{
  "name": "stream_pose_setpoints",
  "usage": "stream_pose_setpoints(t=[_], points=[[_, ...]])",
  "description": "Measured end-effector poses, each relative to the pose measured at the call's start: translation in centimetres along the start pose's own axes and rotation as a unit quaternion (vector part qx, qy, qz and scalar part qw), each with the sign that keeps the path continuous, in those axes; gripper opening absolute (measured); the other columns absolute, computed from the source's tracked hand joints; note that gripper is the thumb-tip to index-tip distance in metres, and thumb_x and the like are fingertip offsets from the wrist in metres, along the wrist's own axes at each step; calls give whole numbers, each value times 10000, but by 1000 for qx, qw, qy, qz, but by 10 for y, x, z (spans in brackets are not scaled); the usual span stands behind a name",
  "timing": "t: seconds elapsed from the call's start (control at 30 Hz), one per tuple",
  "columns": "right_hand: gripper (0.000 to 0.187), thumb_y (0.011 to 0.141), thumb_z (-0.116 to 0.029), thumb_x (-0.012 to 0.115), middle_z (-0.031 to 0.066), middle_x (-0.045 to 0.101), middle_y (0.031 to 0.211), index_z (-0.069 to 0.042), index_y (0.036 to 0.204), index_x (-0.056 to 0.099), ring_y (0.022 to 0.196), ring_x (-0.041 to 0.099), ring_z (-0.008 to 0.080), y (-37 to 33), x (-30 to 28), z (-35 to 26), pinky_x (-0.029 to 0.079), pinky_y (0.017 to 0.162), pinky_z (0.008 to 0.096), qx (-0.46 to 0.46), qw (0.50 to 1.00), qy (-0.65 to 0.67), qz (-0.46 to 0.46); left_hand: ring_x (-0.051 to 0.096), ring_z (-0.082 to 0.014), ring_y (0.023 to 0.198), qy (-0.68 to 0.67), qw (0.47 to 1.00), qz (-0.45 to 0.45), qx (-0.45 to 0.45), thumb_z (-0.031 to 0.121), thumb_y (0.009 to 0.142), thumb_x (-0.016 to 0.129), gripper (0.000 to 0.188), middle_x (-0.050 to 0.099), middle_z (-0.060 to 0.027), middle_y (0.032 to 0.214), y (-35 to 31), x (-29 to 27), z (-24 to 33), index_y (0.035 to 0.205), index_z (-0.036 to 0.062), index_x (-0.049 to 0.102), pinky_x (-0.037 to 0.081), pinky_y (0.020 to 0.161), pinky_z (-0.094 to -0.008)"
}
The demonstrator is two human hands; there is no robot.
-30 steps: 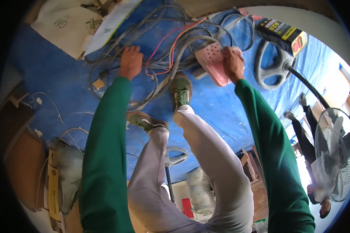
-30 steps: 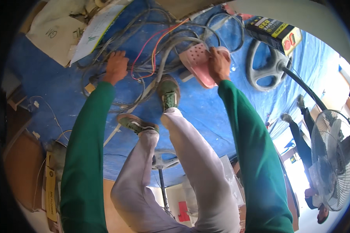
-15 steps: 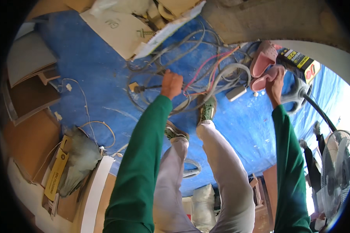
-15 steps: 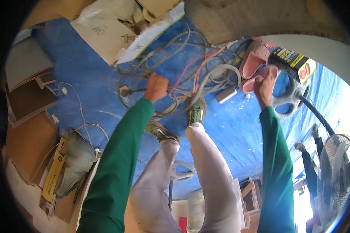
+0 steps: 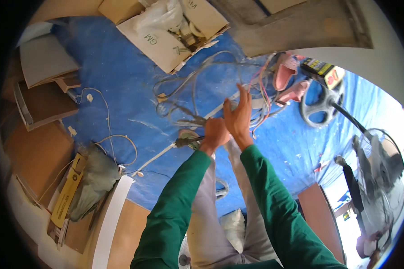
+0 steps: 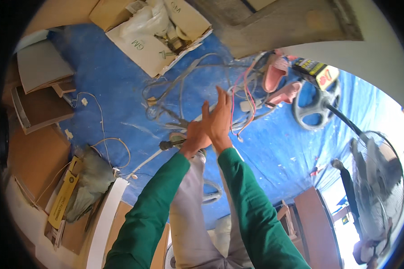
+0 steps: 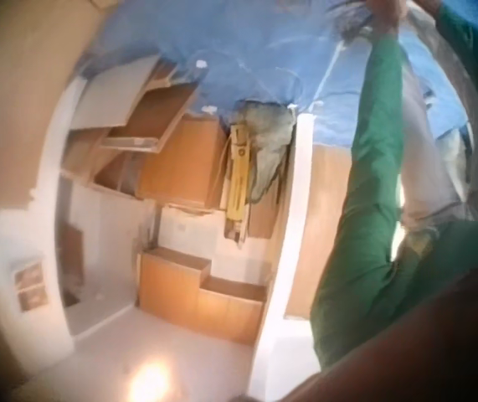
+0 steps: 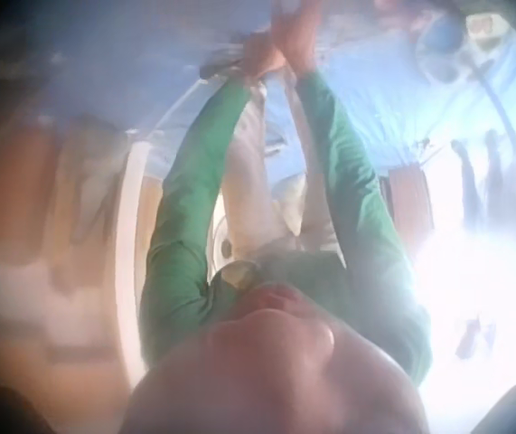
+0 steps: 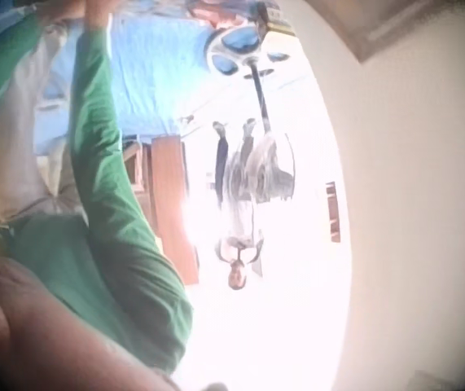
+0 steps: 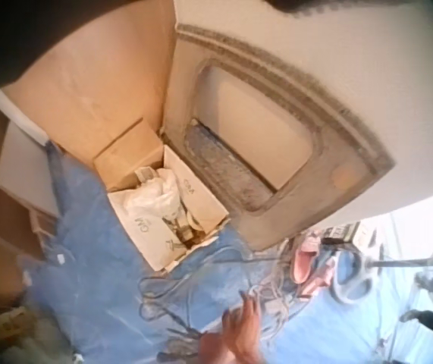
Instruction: The person organizes various cables by pulling them from a ceiling area, gathering them by hand, and coiling a length of grey cable.
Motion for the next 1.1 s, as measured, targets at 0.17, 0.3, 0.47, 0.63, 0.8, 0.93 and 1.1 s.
stream_pose_setpoints(t=[0.17,0.3,0.47,0.63,0.8,0.93,1.1], points=[[435,816,-106,597,224,463,1217,12,1214,467,1131,447,390,-61,-91,7,360,977,421,13,997,-64,31,629,-359,667,-39,999,-13,-30,156,654,629,115,644,-184,710,-68,-65,20,698,56,666,483,651,-446],[437,833,-130,599,221,450,1220,8,1221,454,1132,440,382,-102,-177,15,356,980,426,90,991,-78,64,600,-405,684,-65,995,58,-39,180,667,630,139,624,-209,705,-134,-121,50,712,54,664,472,651,-468],[477,837,-151,597,239,453,1213,17,1248,424,1144,440,381,-168,-261,35,359,981,415,198,978,-68,15,579,-422,684,-79,985,67,-141,199,679,628,152,616,-204,693,-224,-202,112,727,59,663,459,626,-489],[509,821,-207,620,253,503,1166,4,1244,432,1096,491,391,-273,-313,102,403,931,428,229,969,-57,-77,579,-421,680,-56,972,125,-191,201,668,643,166,618,-197,687,-327,-250,175,745,56,664,452,605,-482],[455,803,-258,625,228,605,1008,-12,1164,497,945,589,366,-360,-372,137,464,823,428,294,941,-40,-165,626,-369,625,-119,946,236,-188,133,651,660,182,609,-211,632,-420,-261,231,742,-23,634,467,577,-413],[452,784,-291,629,213,638,919,-29,1138,524,900,611,348,-407,-431,145,472,791,419,305,938,-10,-166,635,-284,594,-183,902,301,-249,112,645,670,200,613,-183,613,-492,-250,264,734,-60,619,469,581,-387],[441,785,-286,642,202,642,851,-24,1124,536,827,628,334,-428,-491,171,480,731,422,213,970,-35,-113,612,-251,592,-153,872,415,-209,103,650,667,210,604,-204,623,-569,-246,325,732,-79,603,460,588,-389]])
Point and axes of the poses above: each hand's wrist, its own y-axis towards the middle knuckle, its own x-axis out of the palm, z = x × y, the point moved 3 cm from there along y, towards the middle knuckle
